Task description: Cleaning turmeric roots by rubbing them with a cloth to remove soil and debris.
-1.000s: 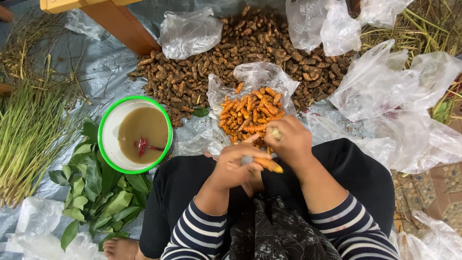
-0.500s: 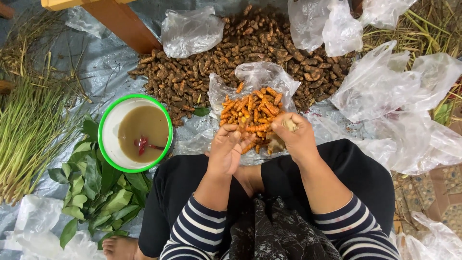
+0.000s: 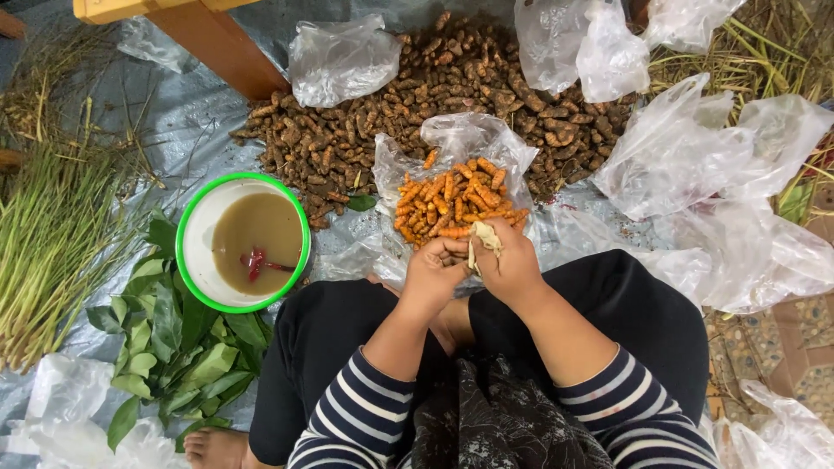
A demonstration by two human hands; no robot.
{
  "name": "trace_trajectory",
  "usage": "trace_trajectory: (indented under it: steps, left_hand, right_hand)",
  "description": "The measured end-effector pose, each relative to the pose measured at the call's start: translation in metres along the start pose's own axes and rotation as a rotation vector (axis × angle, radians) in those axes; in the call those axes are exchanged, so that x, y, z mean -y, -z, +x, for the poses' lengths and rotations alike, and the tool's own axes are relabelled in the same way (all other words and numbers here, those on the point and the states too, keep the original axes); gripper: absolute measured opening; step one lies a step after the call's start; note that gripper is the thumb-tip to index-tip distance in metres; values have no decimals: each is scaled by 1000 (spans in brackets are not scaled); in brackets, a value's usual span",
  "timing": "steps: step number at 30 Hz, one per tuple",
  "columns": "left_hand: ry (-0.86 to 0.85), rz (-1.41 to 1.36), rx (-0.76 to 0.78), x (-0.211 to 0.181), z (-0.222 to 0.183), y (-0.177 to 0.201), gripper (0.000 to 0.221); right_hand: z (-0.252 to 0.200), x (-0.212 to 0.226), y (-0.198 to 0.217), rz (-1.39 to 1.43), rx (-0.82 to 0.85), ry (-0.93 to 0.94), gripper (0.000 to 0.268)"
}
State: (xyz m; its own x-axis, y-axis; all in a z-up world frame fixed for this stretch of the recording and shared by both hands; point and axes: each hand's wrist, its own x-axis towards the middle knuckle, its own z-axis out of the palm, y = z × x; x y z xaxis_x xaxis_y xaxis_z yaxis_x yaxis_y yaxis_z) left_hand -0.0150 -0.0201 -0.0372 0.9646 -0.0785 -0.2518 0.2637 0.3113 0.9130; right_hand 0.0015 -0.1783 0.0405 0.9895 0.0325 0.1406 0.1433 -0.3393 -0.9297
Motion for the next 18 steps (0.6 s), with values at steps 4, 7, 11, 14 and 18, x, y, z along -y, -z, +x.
trace_trajectory:
  steps: [4,7,11,14,18]
  left_hand:
    - [16,-56,52,-58,-9,-22,40]
    - [76,-277,124,-71,-12,-21,54]
    - [86,-499,86,-61,-6,-14,43]
    - [1,-365,-39,-44,1,-5,41]
    - [-175,50,-112,-58,-4,-15,29]
  right_hand:
    - [17,29,-10,505,-152,-207,15]
    - [40,75,6,768,-430,-719,45]
    - [36,89,2,734,-411,-620,48]
    - [22,48,-5,672,-224,-379,56]
    - [-7,2,-30,-90,-78,77,32]
